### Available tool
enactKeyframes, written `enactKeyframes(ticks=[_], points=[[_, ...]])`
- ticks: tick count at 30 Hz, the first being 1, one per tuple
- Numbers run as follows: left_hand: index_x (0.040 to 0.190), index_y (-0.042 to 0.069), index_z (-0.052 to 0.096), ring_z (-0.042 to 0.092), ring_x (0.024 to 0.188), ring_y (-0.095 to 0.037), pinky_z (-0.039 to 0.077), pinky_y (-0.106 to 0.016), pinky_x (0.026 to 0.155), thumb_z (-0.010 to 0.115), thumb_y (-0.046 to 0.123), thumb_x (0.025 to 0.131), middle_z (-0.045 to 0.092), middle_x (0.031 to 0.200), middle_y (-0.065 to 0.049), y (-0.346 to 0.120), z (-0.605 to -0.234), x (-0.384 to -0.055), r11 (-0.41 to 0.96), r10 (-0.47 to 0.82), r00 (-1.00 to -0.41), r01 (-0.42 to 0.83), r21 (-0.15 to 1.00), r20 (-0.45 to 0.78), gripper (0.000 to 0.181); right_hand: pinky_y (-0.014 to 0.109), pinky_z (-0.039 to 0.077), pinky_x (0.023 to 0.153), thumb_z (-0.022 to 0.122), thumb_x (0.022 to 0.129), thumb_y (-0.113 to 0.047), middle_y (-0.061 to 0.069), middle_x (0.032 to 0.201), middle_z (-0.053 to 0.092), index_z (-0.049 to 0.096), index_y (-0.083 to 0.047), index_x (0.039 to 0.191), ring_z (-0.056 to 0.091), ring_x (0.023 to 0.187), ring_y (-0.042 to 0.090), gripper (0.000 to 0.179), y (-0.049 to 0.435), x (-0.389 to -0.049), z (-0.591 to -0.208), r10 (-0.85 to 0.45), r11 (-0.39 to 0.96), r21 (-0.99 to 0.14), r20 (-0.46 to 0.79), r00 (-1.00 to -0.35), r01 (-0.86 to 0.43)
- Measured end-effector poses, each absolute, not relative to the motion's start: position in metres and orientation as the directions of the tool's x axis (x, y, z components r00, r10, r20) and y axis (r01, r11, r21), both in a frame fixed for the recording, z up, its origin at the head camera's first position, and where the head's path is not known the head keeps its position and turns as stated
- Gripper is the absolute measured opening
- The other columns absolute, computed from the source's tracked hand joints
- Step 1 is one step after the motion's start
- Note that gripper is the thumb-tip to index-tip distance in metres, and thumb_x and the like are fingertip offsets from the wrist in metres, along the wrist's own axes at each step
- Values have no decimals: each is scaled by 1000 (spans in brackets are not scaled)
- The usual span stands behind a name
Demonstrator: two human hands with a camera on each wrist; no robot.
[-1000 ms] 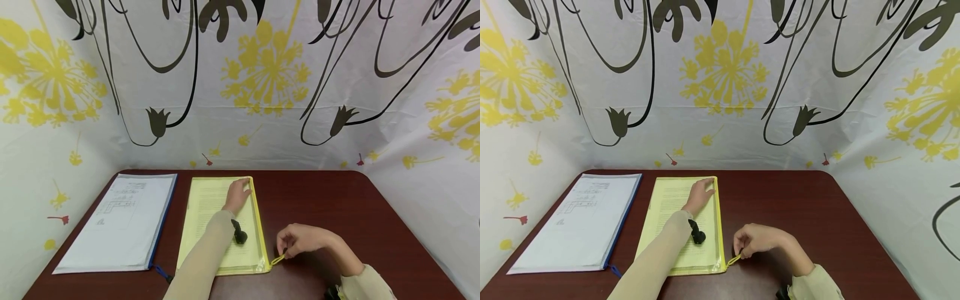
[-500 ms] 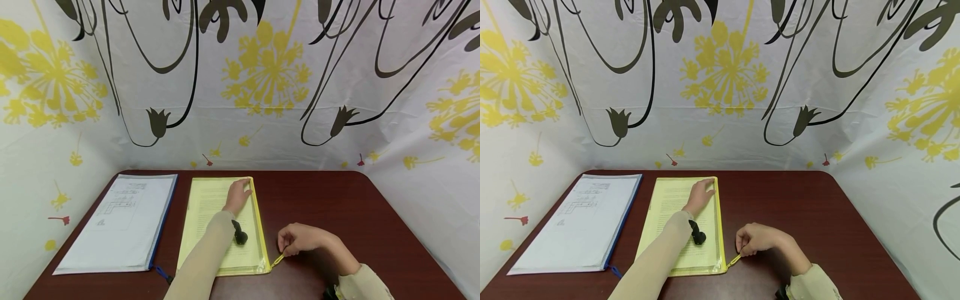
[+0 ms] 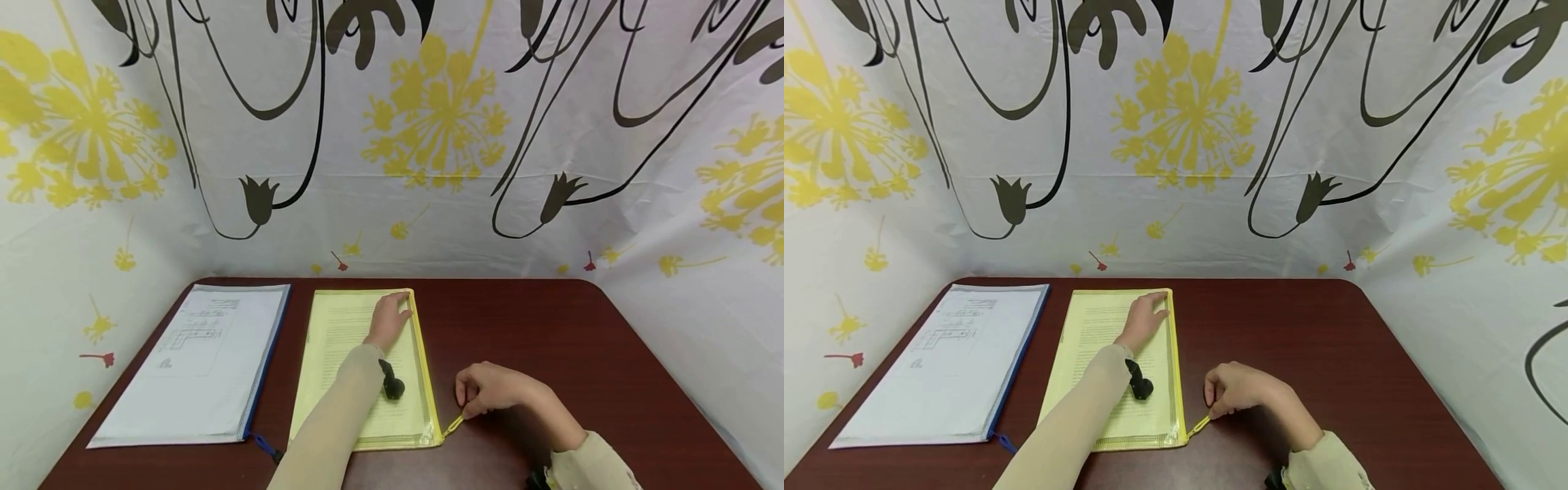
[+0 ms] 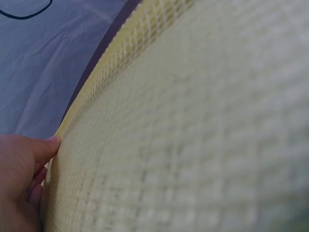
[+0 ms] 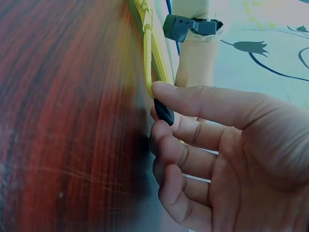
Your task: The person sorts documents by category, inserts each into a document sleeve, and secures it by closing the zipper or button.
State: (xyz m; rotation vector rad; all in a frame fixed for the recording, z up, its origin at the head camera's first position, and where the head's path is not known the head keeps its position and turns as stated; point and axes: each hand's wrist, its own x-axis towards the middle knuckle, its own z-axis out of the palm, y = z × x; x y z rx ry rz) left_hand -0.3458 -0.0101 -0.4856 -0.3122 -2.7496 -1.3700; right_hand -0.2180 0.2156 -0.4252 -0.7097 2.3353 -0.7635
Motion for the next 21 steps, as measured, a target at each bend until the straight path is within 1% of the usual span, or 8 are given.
enactKeyframes(ticks=[9, 21], points=[[143, 10, 53, 47, 140, -28, 42, -42, 115, 64, 15, 97, 55, 147, -7, -10, -488, -348, 587, 155, -980, 195, 786, 128, 48, 24, 48, 51, 80, 78, -11, -5, 66, 64, 65, -14, 85, 59, 56, 14, 17, 214, -219, -425, -619, 708, -635, -349, -704, -308], [143, 10, 53, 50, 138, -27, 44, -41, 114, 64, 15, 97, 55, 147, -7, -11, -486, -347, 592, 161, -979, 198, 781, 126, 47, 25, 45, 51, 80, 79, -12, -4, 65, 63, 64, -14, 85, 57, 57, 12, 17, 213, -218, -424, -604, 721, -627, -358, -713, -296]])
